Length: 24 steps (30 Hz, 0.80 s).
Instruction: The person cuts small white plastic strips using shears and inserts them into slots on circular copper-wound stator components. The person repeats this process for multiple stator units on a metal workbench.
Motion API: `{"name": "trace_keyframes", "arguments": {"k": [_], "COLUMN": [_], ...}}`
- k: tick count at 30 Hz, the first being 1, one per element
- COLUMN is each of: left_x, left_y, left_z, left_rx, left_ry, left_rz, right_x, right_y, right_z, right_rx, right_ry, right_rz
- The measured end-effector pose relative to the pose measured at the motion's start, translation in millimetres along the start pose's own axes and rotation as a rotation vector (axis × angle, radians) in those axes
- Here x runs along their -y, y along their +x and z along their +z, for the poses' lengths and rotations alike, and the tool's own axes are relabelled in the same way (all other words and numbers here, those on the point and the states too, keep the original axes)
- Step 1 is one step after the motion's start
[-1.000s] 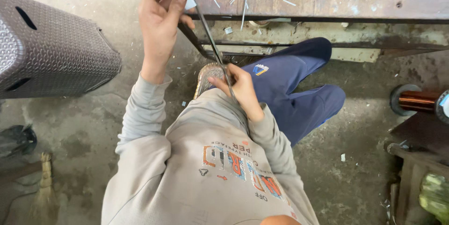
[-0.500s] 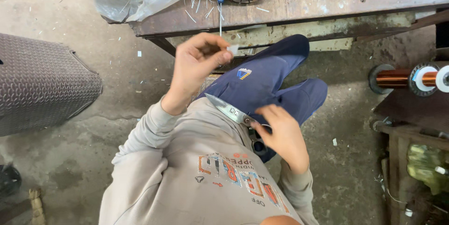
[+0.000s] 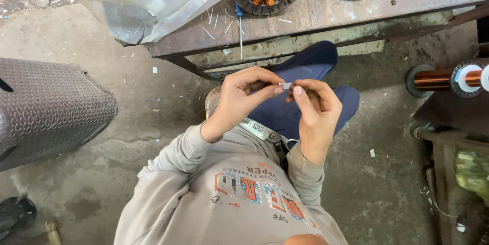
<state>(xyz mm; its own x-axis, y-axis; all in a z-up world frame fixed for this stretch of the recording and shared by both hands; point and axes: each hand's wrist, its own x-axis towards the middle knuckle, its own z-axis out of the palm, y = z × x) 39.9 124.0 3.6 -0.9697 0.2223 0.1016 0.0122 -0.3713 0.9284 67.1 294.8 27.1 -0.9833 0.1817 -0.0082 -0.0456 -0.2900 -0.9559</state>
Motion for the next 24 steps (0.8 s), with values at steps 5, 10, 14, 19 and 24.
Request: {"name": "trace_keyframes", "arguments": {"k": [5, 10, 14, 19, 24], "left_x": [5.8, 5.6, 4.5, 11.7, 15.1], "left_y": [5.9, 6.6, 5.3, 6.4, 9.0], "left_z": [4.1, 10.3, 10.8, 10.8, 12.9], "left_rx": [-0.001, -0.076, -0.074, -0.024, -0.041], "left_ry": [0.0, -0.041, 0.2, 0.274, 0.283], "left_rz": [-0.039, -0.081, 0.009, 0.033, 0.008], "right_x": [-6.8, -8.1, -12.7, -19.2, -14.1], "right_y": [-2.7, -2.1, -0.1, 0.1, -2.1], "right_z": [-2.6, 5.1, 3.2, -4.2, 5.2], "right_rx": [0.023, -0.018, -0.044, -0.07, -0.122], "right_ry": [-0.068, -0.074, -0.043, 0.01, -0.109], "right_rz": [-0.033, -0.024, 0.008, 0.012, 0.026]}}
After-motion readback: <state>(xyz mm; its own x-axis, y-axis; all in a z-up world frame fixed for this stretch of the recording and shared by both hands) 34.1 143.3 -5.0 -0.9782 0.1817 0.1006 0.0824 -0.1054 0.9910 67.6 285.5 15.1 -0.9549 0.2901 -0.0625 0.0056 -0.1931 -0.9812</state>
